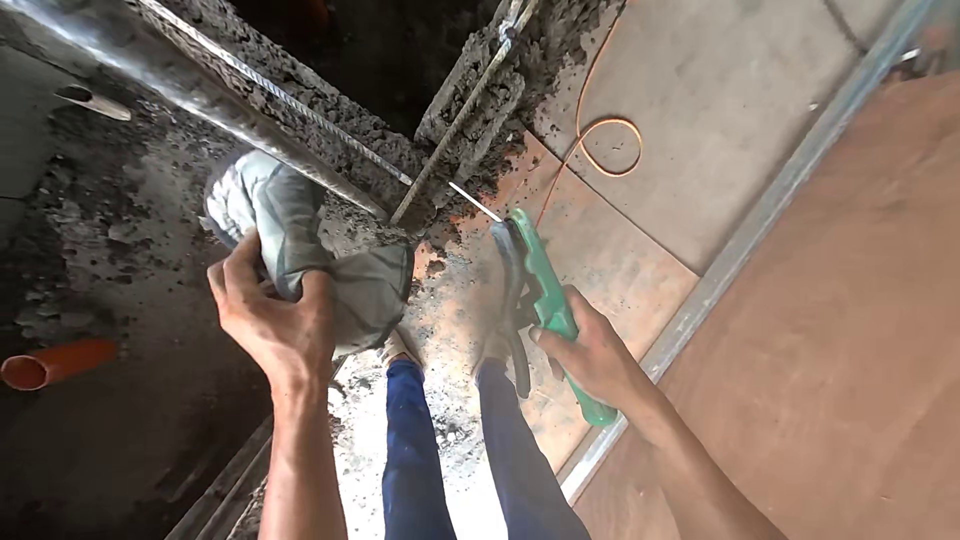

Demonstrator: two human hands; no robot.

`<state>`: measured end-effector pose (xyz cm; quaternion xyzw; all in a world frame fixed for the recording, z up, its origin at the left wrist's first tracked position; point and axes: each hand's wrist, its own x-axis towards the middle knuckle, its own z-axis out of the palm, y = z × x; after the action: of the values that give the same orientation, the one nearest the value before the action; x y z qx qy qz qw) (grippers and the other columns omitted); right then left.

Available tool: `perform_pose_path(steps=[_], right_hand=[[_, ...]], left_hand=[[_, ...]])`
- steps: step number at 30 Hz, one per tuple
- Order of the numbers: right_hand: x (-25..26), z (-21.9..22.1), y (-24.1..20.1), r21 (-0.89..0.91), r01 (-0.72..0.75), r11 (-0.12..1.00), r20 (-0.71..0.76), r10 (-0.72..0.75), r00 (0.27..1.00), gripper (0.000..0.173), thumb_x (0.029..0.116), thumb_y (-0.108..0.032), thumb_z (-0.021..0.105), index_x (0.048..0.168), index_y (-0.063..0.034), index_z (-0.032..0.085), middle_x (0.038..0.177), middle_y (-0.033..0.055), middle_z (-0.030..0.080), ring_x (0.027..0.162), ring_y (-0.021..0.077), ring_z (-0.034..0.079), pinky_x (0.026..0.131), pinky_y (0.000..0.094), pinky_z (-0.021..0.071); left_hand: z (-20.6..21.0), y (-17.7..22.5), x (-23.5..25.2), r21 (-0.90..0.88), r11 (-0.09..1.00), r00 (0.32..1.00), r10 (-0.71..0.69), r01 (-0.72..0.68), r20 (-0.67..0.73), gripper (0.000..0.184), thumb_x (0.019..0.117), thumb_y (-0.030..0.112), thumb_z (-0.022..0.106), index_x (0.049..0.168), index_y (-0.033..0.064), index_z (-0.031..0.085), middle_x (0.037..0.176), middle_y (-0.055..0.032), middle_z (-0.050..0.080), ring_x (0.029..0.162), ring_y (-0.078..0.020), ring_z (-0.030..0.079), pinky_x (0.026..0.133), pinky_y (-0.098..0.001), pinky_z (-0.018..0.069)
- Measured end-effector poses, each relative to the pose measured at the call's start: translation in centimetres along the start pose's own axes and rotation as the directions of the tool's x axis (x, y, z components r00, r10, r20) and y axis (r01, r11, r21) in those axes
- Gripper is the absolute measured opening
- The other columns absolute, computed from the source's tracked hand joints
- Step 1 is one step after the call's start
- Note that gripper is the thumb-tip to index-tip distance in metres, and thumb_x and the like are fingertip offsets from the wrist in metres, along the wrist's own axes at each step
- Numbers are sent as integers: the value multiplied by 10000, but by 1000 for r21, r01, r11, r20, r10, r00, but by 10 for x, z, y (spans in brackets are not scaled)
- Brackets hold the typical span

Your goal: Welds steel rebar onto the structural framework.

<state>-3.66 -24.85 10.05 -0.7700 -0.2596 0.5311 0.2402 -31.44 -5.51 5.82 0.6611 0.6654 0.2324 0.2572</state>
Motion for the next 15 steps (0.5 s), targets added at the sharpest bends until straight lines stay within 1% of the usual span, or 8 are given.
perform_pose_path(steps=[2,3,5,7,10,11,13,15], right_hand=[[1,-1,-1,-6,-1,1000,2,1,1000,456,930,-380,650,1304,-143,538,821,24,659,541,135,636,485,311,579],[3,-2,-2,-10,-1,1000,2,1,1000,454,930,-383,650,1300,-143,540,822,23,661,542,134,636,485,310,578],[6,-3,-2,-4,0,1000,1,0,1000,460,929,-389,653,1299,-139,544,823,26,665,542,133,641,481,306,579],[7,-6,-1,6,2,1000,-3,-2,1000,460,929,-385,654,1298,-134,540,820,26,664,541,134,642,478,305,579],[10,-11,0,-25,11,1000,-13,-12,1000,462,927,-398,659,1288,-135,544,815,20,665,540,133,643,479,309,581],[10,-13,0,-46,14,999,-14,-14,1000,467,926,-404,658,1294,-139,546,818,18,667,546,130,644,484,308,581],[12,-17,-1,-90,16,996,-9,-17,1000,469,927,-405,652,1302,-144,547,822,16,666,555,127,644,497,310,581],[13,-18,-4,-123,26,992,-3,-26,1000,457,926,-410,652,1287,-149,551,811,10,667,549,123,641,494,306,580]], left_hand=[[-8,-5,-16,22,999,999,-48,48,13,576,869,285,703,1385,58,584,1300,-161,599,1121,-224,626,917,-414,537],[-11,-8,-28,40,999,999,-37,36,33,567,860,296,706,1353,37,602,1268,-174,618,1089,-235,640,892,-427,548],[-16,-12,-53,74,996,992,33,-42,119,556,835,331,696,1276,-5,643,1183,-203,642,998,-268,655,823,-460,553],[-15,-6,-76,70,989,968,111,-130,227,541,799,337,699,1226,6,693,1145,-191,662,965,-257,664,795,-438,565],[1,7,-85,54,978,938,178,-203,297,539,794,347,697,1259,75,714,1128,-129,676,968,-219,662,796,-402,568],[9,11,-81,51,976,936,187,-211,299,539,809,353,706,1276,83,707,1125,-124,676,972,-231,658,798,-420,562],[29,19,-68,47,980,945,171,-191,279,543,823,329,750,1305,85,684,1151,-145,669,1009,-285,660,815,-484,563],[51,26,-60,33,989,958,134,-147,255,576,815,279,796,1342,93,656,1197,-152,645,1038,-301,652,832,-501,569]])
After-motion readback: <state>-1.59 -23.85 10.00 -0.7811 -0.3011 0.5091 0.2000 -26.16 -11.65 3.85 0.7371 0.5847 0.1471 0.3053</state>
